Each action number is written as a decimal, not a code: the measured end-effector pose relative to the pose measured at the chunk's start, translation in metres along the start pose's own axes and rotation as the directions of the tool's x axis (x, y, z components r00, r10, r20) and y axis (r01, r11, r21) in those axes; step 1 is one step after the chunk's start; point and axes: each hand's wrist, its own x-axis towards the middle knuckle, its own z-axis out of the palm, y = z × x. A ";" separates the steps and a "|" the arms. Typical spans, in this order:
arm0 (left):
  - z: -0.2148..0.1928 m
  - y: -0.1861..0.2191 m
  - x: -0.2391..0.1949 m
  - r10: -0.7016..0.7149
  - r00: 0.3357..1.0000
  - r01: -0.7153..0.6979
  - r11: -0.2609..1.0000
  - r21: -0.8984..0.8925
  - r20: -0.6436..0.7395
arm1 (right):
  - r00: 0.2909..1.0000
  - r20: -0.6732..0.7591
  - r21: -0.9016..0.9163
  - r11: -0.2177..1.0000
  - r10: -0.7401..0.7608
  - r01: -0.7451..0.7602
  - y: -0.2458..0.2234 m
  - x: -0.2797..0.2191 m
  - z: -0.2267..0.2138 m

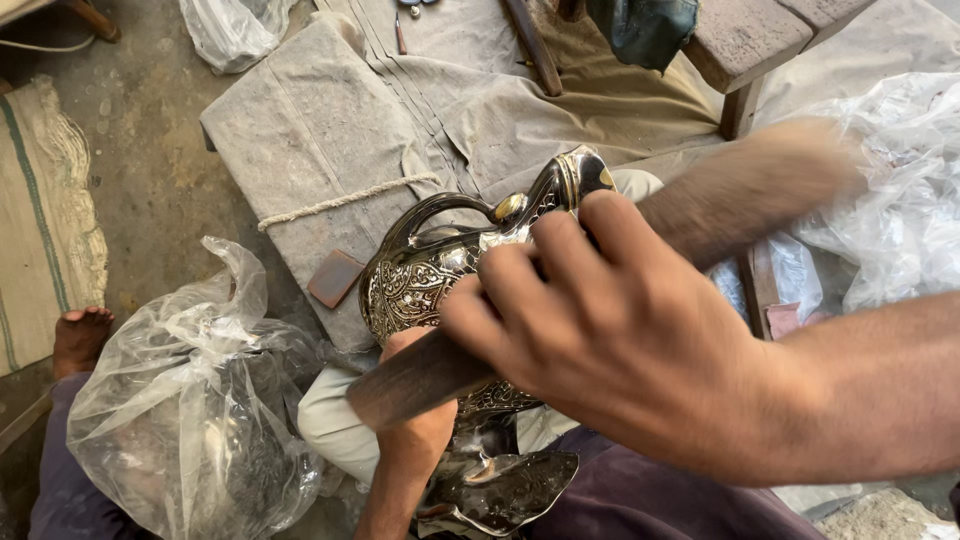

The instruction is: The person uses a hammer and chisel to engrave intricate patterns onto a silver elephant figurine. They hold the figurine steady with one hand while striking the chisel with the other, working on the body and legs.

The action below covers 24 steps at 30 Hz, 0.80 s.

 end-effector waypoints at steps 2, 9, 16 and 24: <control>0.000 0.000 -0.002 -0.004 1.000 0.002 0.998 0.065 0.021 | 1.000 -0.011 0.018 1.000 0.007 -0.007 -0.001 0.002 -0.001; 0.010 -0.025 -0.009 0.003 0.990 -0.023 0.989 -0.144 -0.138 | 1.000 0.014 0.081 0.997 0.012 -0.013 0.003 0.001 0.001; 0.003 -0.024 -0.010 0.076 0.990 -0.076 0.997 0.008 -0.117 | 0.996 -0.084 0.210 0.978 0.018 0.000 0.003 -0.004 -0.004; 0.003 -0.020 -0.005 0.119 0.985 -0.110 0.991 0.082 -0.122 | 0.998 0.063 -0.007 1.000 0.026 -0.026 0.006 -0.010 0.003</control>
